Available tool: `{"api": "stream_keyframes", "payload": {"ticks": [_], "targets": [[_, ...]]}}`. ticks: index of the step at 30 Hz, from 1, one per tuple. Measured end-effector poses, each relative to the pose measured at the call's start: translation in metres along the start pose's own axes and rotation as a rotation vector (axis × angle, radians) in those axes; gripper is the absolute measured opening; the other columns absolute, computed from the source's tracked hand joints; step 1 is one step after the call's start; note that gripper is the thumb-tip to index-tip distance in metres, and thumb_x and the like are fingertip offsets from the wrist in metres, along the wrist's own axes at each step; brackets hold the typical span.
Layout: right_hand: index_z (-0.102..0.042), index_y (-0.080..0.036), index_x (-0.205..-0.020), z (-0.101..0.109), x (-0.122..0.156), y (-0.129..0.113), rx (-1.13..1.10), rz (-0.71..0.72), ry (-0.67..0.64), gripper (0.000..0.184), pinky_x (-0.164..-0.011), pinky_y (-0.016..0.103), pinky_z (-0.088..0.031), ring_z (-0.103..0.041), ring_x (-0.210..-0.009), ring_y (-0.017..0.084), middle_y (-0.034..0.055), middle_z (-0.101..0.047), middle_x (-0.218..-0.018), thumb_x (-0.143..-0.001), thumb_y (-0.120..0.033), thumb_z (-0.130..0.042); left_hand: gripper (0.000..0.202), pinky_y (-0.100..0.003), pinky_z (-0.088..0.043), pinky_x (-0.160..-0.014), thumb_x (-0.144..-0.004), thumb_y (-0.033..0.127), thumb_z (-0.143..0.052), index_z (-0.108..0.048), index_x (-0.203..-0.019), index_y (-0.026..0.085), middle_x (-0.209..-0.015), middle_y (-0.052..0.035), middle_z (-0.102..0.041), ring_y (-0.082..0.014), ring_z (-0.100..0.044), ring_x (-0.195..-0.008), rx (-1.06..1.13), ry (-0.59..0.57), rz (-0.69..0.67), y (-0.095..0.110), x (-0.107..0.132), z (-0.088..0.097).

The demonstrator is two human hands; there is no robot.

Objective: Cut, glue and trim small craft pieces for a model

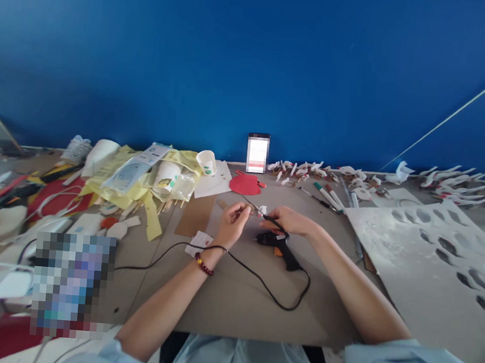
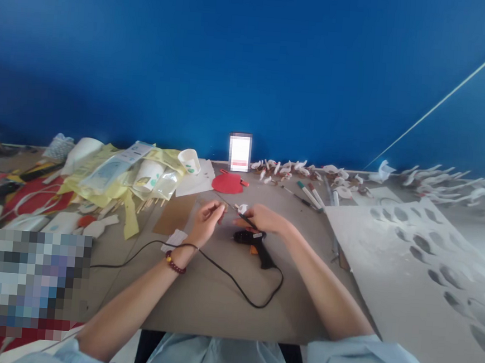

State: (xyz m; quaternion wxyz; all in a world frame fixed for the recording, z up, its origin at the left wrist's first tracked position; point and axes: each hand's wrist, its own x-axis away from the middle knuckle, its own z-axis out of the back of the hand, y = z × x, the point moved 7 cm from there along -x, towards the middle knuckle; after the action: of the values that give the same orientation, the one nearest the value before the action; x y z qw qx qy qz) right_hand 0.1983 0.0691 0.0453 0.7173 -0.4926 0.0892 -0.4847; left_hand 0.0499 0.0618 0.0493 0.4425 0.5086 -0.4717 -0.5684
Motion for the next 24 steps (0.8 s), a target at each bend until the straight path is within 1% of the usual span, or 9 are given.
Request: {"api": "stream_keyframes", "payload": {"ticks": [2,5,7,10,14,21,24], "targets": [[-0.053,-0.016,-0.05,0.002,-0.001,0.003,-0.035,-0.015,0.029,0.049,-0.049,0.024,-0.034,-0.045,-0.044,0.01,-0.0012,-0.052,-0.044,-0.071,-0.06,-0.061,0.034,-0.021,-0.032,-0.049,-0.08,0.048,-0.057,-0.054,-0.066,0.018,-0.055,0.0046,-0.044,-0.0081,-0.04,-0.05,0.01,0.005,0.001,0.0,0.0,0.001],[-0.06,-0.015,-0.058,0.008,-0.002,0.005,-0.106,-0.017,0.127,0.045,-0.048,0.024,-0.031,-0.046,-0.047,0.01,0.0,-0.057,-0.05,-0.069,-0.058,-0.065,0.035,-0.021,-0.031,-0.049,-0.081,0.048,-0.057,-0.052,-0.065,0.018,-0.055,0.0049,-0.043,-0.008,-0.039,-0.05,0.024,-0.006,-0.006,0.0,0.0,0.0],[-0.064,-0.014,-0.068,0.012,-0.003,0.003,-0.189,0.024,0.183,0.04,-0.048,0.023,-0.029,-0.044,-0.049,0.009,-0.0002,-0.059,-0.055,-0.067,-0.054,-0.069,0.035,-0.021,-0.03,-0.049,-0.081,0.048,-0.057,-0.052,-0.065,0.018,-0.055,0.0049,-0.043,-0.008,-0.039,-0.051,0.027,-0.022,-0.007,0.0,0.0,-0.001],[-0.066,-0.013,-0.08,0.014,-0.003,-0.004,-0.343,0.112,0.22,0.039,-0.047,0.022,-0.026,-0.041,-0.051,0.008,-0.0007,-0.059,-0.061,-0.064,-0.049,-0.073,0.033,-0.022,-0.03,-0.05,-0.082,0.046,-0.057,-0.053,-0.065,0.018,-0.054,0.005,-0.043,-0.0082,-0.039,-0.051,0.013,-0.043,-0.028,0.002,0.0,-0.004],[-0.065,-0.012,-0.078,0.01,-0.003,-0.011,-0.472,0.144,0.211,0.039,-0.045,0.022,-0.023,-0.036,-0.048,0.006,-0.0004,-0.058,-0.062,-0.065,-0.048,-0.072,0.032,-0.022,-0.033,-0.052,-0.084,0.044,-0.055,-0.057,-0.066,0.017,-0.056,0.0037,-0.047,-0.0092,-0.042,-0.054,-0.051,-0.076,-0.07,0.006,0.001,-0.008],[-0.062,-0.014,-0.074,0.006,-0.008,-0.009,-0.542,0.162,0.201,0.036,-0.044,0.021,-0.023,-0.038,-0.049,0.006,-0.0021,-0.056,-0.058,-0.062,-0.045,-0.076,0.03,-0.022,-0.04,-0.056,-0.087,0.043,-0.053,-0.063,-0.075,0.017,-0.067,-0.0002,-0.058,-0.0115,-0.052,-0.062,-0.105,-0.137,-0.091,0.002,0.002,-0.012],[-0.061,-0.013,-0.074,0.006,-0.007,-0.006,-0.591,0.144,0.198,0.037,-0.043,0.021,-0.021,-0.038,-0.048,0.006,-0.0027,-0.054,-0.057,-0.062,-0.045,-0.076,0.027,-0.024,-0.044,-0.061,-0.087,0.042,-0.053,-0.064,-0.08,0.018,-0.076,-0.002,-0.063,-0.0126,-0.056,-0.068,-0.128,-0.127,-0.13,0.001,0.002,-0.013]]}}
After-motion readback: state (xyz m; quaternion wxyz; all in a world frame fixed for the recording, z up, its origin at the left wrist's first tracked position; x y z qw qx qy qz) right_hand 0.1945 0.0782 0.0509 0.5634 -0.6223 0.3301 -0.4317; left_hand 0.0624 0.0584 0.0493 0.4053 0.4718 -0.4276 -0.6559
